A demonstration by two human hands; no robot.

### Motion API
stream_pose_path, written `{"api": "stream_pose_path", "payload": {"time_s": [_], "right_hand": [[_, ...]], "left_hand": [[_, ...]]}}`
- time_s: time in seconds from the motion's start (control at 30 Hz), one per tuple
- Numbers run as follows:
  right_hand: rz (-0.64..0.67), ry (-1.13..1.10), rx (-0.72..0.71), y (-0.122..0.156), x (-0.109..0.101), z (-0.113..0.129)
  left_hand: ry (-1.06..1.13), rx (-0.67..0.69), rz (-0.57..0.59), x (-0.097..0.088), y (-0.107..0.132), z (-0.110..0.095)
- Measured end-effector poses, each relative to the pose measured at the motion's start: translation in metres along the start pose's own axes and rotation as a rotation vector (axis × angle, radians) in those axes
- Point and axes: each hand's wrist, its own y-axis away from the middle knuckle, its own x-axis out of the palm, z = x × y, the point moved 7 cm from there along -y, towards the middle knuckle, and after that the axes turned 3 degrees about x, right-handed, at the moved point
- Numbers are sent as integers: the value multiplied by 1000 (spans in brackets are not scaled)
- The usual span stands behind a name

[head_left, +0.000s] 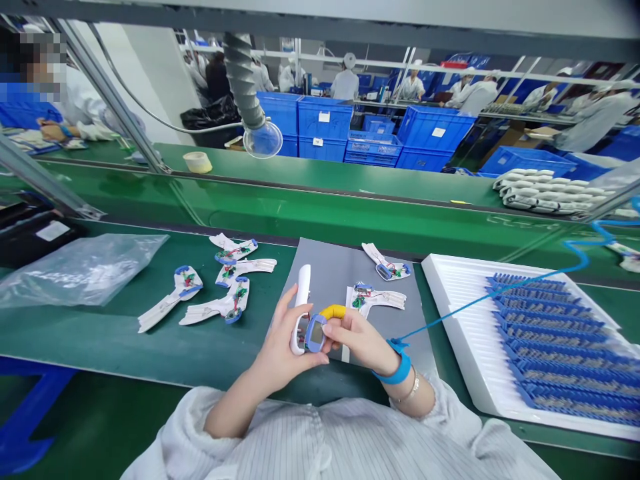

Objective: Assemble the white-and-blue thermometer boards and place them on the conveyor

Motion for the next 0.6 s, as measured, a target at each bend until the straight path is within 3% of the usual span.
{"api": "stream_pose_path", "payload": {"time_s": [0.27,0.43,0.5,0.6], "right_hand": [[-1,-18,1,-3,9,-2],[51,-96,-10,-6,18,-6],[24,-89,0,-12,15,-9],[-70,92,59,-25,1,-15]], "left_hand": [[-66,75,16,7,3,-6],[-117,158,-56,5,5,-20],[-145,102,-16,8,3,-13],[-226,-69,102,10,1,15]]}}
